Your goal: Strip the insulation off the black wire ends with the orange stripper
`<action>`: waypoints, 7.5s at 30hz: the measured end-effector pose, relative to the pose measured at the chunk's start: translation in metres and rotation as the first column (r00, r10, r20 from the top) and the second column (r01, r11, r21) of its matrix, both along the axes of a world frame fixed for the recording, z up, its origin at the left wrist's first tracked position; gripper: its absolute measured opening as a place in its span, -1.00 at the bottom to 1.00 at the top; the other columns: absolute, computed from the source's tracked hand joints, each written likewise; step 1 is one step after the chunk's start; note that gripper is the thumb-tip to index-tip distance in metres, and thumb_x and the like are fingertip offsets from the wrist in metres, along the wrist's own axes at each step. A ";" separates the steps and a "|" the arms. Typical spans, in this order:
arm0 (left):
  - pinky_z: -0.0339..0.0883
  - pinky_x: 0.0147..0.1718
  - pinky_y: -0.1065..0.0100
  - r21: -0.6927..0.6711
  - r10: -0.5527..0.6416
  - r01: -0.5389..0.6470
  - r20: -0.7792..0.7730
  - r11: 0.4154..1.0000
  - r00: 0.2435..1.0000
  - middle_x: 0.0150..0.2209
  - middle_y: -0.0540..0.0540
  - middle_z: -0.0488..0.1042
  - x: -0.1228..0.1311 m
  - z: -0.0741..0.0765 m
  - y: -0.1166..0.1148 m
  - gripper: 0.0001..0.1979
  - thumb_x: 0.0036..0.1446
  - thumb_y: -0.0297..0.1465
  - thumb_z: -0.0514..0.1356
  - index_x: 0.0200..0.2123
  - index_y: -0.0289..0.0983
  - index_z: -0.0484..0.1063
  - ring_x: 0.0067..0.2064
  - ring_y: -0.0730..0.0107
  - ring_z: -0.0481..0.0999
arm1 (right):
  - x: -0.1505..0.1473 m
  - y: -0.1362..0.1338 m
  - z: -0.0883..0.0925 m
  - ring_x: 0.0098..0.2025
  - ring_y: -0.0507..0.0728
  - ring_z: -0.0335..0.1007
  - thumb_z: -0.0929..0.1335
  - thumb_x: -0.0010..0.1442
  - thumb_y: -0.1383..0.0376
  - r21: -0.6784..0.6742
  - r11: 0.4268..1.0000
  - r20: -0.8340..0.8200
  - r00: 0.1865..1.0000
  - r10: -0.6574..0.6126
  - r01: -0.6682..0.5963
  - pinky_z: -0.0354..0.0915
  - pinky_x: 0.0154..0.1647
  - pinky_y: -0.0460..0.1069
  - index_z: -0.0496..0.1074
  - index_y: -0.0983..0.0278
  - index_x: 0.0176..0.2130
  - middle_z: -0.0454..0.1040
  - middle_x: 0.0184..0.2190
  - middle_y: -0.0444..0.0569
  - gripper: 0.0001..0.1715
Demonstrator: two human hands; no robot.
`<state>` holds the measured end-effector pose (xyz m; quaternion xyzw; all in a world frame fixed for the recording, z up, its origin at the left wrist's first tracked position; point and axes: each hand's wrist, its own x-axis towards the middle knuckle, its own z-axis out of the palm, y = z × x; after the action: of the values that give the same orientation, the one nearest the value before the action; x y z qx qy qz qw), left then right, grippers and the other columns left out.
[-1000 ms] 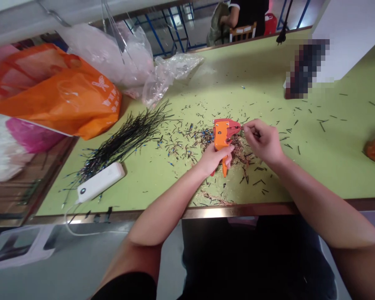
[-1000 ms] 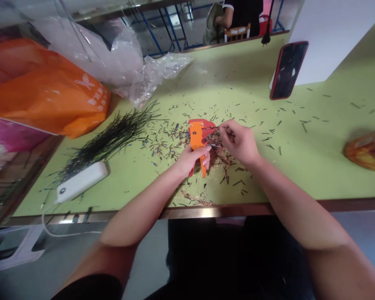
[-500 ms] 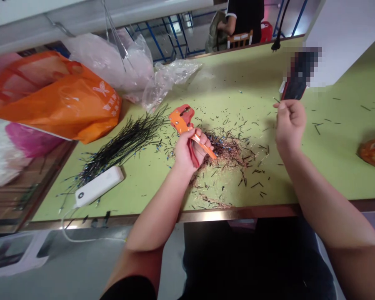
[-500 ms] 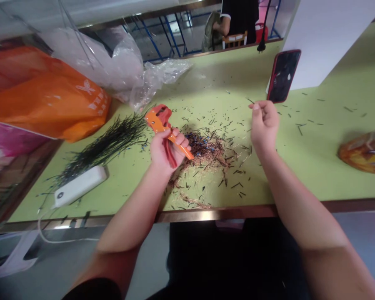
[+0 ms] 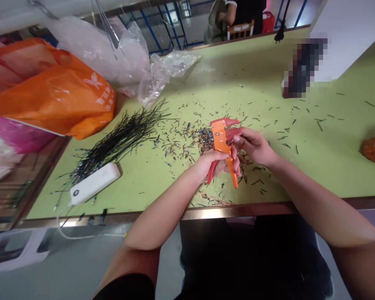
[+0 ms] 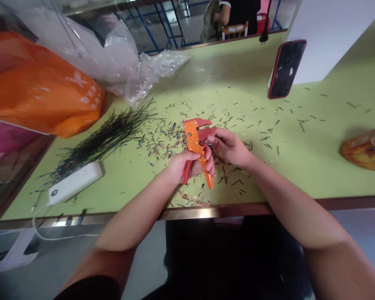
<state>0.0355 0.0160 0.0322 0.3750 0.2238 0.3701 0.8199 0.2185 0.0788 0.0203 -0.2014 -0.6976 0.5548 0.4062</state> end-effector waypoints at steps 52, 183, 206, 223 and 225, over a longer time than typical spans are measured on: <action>0.61 -0.30 0.30 0.046 0.235 -0.232 -0.273 0.972 0.933 -0.44 -0.04 0.57 -0.010 -0.012 0.011 -0.65 0.07 -0.16 0.39 -0.29 -0.30 0.43 -0.37 0.30 0.68 | 0.013 0.011 0.007 -0.48 0.03 0.21 0.33 0.46 -0.03 0.324 0.819 0.099 0.844 -0.528 0.474 0.16 -0.46 -0.01 0.50 0.23 -0.22 0.37 -0.49 -0.13 -0.58; 0.19 -0.70 0.42 -0.077 0.212 -0.219 -0.094 0.973 0.973 -0.77 0.16 0.07 0.028 -0.020 -0.007 -0.32 0.11 0.25 0.26 -0.62 -0.19 0.18 -0.75 0.56 0.11 | -0.002 -0.017 0.011 -0.54 -0.01 0.04 0.27 0.44 0.28 0.301 0.811 0.085 0.833 -0.546 0.501 0.03 -0.51 -0.04 0.27 0.19 -0.32 0.19 -0.56 -0.24 -0.77; 0.53 -0.33 0.15 -0.110 0.254 -0.247 0.053 0.963 0.966 -0.48 -0.15 0.55 -0.009 0.008 0.001 -0.52 0.22 0.07 0.15 -0.35 -0.27 0.44 -0.38 0.14 0.65 | 0.003 0.003 0.004 -0.51 -0.01 0.17 0.33 0.46 -0.06 0.123 0.976 -0.045 0.983 -0.178 0.182 0.18 -0.51 -0.04 0.41 0.19 -0.26 0.27 -0.51 -0.22 -0.59; 0.56 -0.24 0.01 -0.040 -0.009 0.009 0.002 0.999 1.000 -0.43 -0.19 0.54 0.002 -0.003 -0.007 -0.29 0.05 0.34 0.21 -0.37 -0.27 0.42 -0.24 -0.04 0.68 | -0.003 -0.013 0.000 -0.38 0.01 0.46 0.33 0.48 0.01 -0.006 1.000 0.014 1.000 -0.025 0.025 0.42 -0.34 -0.06 0.48 0.24 -0.19 0.51 -0.40 -0.14 -0.63; 0.55 -0.25 0.03 -0.032 -0.005 0.005 0.004 0.999 1.000 -0.46 -0.16 0.52 0.004 -0.001 -0.007 -0.29 0.04 0.34 0.22 -0.39 -0.26 0.41 -0.31 0.03 0.65 | -0.003 -0.011 -0.002 -0.33 0.01 0.45 0.32 0.48 0.02 0.019 0.999 0.021 0.999 -0.038 0.038 0.41 -0.29 -0.05 0.50 0.24 -0.17 0.52 -0.34 -0.12 -0.63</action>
<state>0.0395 0.0093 0.0315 0.3617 0.2270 0.3652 0.8272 0.2157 0.0679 0.0179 -0.2168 -0.7031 0.5382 0.4111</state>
